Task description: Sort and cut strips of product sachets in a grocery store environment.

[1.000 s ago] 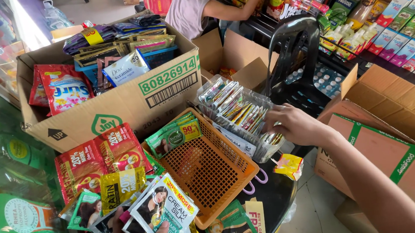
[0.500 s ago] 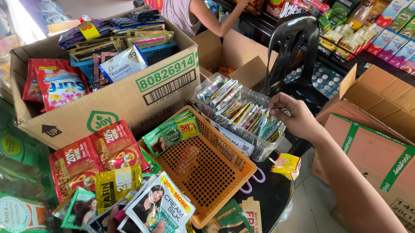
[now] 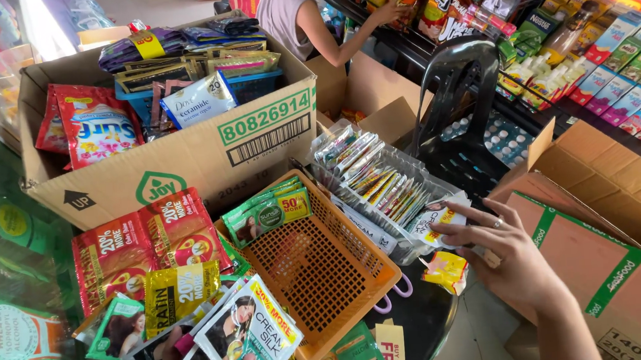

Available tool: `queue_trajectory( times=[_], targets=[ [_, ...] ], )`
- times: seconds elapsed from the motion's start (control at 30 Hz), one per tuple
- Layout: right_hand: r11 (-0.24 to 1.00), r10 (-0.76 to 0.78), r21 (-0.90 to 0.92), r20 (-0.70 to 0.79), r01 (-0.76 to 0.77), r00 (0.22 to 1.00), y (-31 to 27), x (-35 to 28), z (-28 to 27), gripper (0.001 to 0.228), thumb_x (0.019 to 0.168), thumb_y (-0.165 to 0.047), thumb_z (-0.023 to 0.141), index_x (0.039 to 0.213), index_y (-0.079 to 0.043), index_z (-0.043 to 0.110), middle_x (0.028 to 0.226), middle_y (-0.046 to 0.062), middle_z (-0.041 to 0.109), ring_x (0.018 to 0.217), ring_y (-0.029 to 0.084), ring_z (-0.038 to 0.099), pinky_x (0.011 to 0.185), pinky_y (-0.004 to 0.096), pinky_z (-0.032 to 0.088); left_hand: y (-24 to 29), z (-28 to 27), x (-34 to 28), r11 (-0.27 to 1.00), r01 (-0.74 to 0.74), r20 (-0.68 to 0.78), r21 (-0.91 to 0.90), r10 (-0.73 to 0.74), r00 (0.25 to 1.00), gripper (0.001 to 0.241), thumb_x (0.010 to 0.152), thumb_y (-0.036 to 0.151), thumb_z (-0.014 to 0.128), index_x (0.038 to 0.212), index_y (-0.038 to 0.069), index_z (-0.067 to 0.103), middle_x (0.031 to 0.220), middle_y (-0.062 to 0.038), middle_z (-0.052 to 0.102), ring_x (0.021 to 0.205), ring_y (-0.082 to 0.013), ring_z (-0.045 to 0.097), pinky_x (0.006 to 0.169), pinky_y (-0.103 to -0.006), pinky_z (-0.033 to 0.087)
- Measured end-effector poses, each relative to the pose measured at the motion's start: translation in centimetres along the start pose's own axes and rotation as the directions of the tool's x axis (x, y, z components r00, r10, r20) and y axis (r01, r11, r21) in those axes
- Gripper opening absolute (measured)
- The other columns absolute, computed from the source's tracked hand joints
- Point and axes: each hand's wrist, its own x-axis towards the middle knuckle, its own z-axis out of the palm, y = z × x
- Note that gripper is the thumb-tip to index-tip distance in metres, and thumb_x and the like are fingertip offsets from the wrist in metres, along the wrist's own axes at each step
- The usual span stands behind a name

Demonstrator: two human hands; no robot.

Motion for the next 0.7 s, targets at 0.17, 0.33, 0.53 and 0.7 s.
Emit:
queue_trajectory(
  times=[0.17,0.33,0.53,0.7],
  targets=[
    [0.998,0.006,0.061,-0.138,0.002,0.990,0.5,-1.0,1.9,0.030,0.077,0.003,0.072,0.101,-0.015,0.069,0.120,-0.006,0.076,0.140,0.025,0.056,0.118,0.051,0.037,-5.6,-4.2,1.2,1.000,-0.024,0.250,0.012,0.021,0.968,0.120,0.055,0.003,0.086,0.153,0.007,0.017,0.143,-0.027,0.052,0.125,-0.0364,0.062,0.106,-0.0473,0.053],
    [0.991,0.061,0.128,-0.152,-0.041,0.987,0.0,-0.3,1.6,0.030,0.077,0.001,0.073,0.102,-0.015,0.070,0.117,-0.005,0.077,0.137,0.026,0.059,0.111,0.048,0.041,-2.8,-2.0,0.5,0.987,-0.033,0.401,0.156,-0.033,0.915,0.122,0.053,0.002,0.088,0.151,0.008,0.017,0.139,-0.024,0.058,0.124,-0.0374,0.061,0.113,-0.0518,0.042],
    [0.993,-0.070,0.091,-0.004,0.070,0.998,1.9,3.4,1.2,0.028,0.083,-0.004,0.070,0.107,-0.017,0.076,0.116,-0.002,0.077,0.122,0.023,0.067,0.100,0.041,0.049,9.2,3.0,-0.2,0.974,0.184,-0.063,-0.130,-0.193,0.979,0.112,0.063,-0.005,0.075,0.159,0.011,0.020,0.147,-0.017,0.044,0.129,-0.0313,0.053,0.108,-0.0480,0.046],
    [0.965,0.259,-0.129,0.361,-0.227,0.896,3.3,7.0,2.7,0.022,0.082,-0.015,0.078,0.102,-0.023,0.082,0.095,0.006,0.080,0.086,0.027,0.078,0.081,0.037,0.061,13.0,3.7,0.3,0.911,0.264,-0.024,-0.318,-0.286,0.958,0.095,0.075,-0.009,0.067,0.158,0.011,0.025,0.149,-0.019,0.045,0.133,-0.0304,0.051,0.110,-0.0423,0.041]
  ],
)
